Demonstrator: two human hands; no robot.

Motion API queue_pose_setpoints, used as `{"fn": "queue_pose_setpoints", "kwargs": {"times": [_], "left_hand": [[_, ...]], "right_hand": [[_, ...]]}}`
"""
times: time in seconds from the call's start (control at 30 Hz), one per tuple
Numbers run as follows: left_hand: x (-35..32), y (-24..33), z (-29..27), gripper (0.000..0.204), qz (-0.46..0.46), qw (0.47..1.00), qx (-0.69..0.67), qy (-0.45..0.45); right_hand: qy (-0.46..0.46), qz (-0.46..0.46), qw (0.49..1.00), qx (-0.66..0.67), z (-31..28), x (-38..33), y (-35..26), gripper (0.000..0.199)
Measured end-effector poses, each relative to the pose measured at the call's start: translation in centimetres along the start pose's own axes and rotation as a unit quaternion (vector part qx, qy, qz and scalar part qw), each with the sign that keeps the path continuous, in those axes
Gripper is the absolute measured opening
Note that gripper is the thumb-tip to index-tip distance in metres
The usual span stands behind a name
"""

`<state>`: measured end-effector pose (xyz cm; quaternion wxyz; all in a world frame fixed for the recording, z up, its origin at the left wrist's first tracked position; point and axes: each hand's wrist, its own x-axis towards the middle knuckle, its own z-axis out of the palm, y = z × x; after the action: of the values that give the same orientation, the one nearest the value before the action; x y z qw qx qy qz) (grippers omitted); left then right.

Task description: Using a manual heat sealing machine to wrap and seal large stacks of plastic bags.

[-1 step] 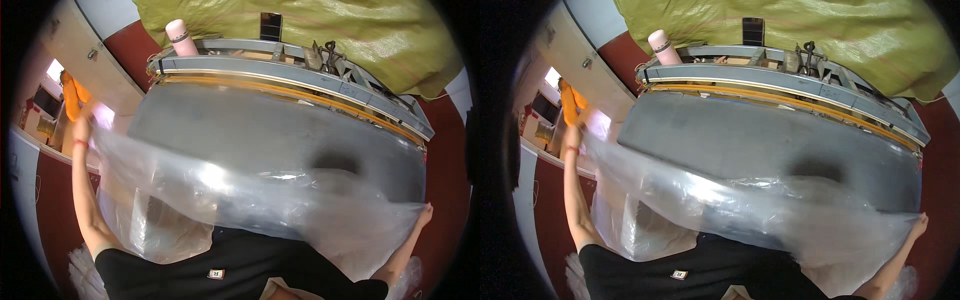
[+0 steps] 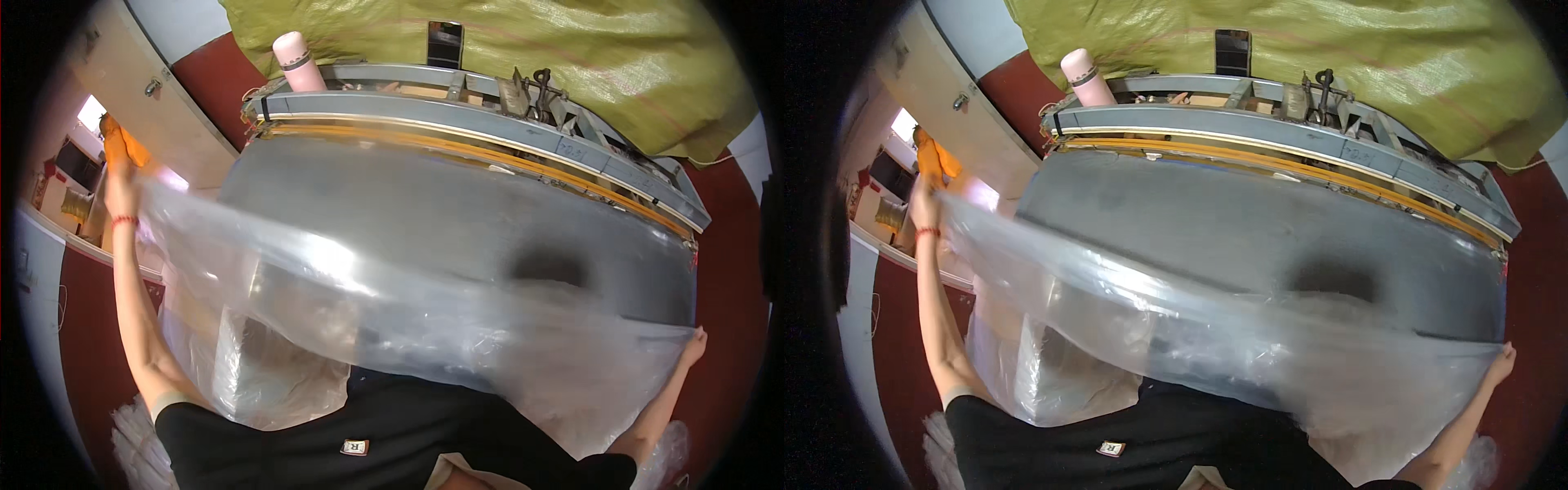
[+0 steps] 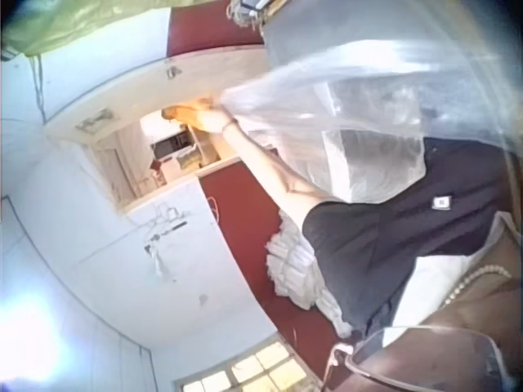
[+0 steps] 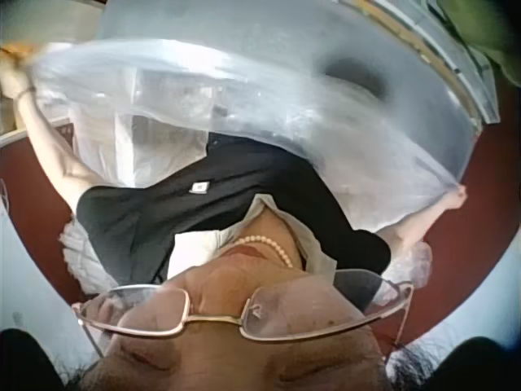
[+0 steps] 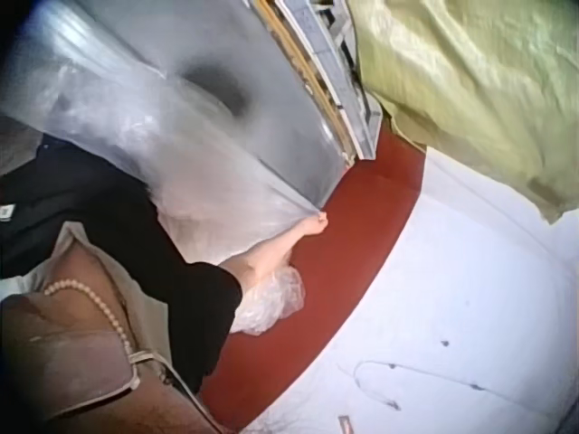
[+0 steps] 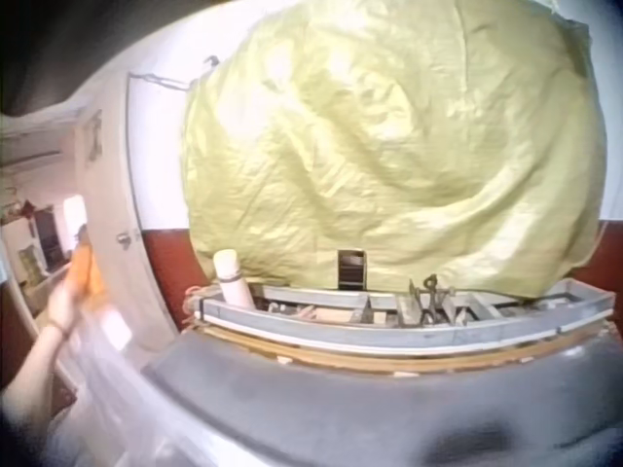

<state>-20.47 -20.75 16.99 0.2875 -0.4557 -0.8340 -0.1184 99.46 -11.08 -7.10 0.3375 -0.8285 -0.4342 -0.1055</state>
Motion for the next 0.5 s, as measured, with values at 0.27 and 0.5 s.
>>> {"fn": "queue_pose_setpoints", "kwargs": {"times": [0.27,0.5], "left_hand": [[-6.6,14.6,11.2,0.037,0.147,0.981,-0.121,0.025],[-9.2,13.8,17.9,0.036,0.106,0.968,-0.198,-0.110]], "right_hand": [[0.018,-0.009,1.000,-0.023,4.5,1.0,-6.4,0.035],[-0.033,-0.067,0.997,0.003,6.8,4.2,-4.0,0.034]]}}
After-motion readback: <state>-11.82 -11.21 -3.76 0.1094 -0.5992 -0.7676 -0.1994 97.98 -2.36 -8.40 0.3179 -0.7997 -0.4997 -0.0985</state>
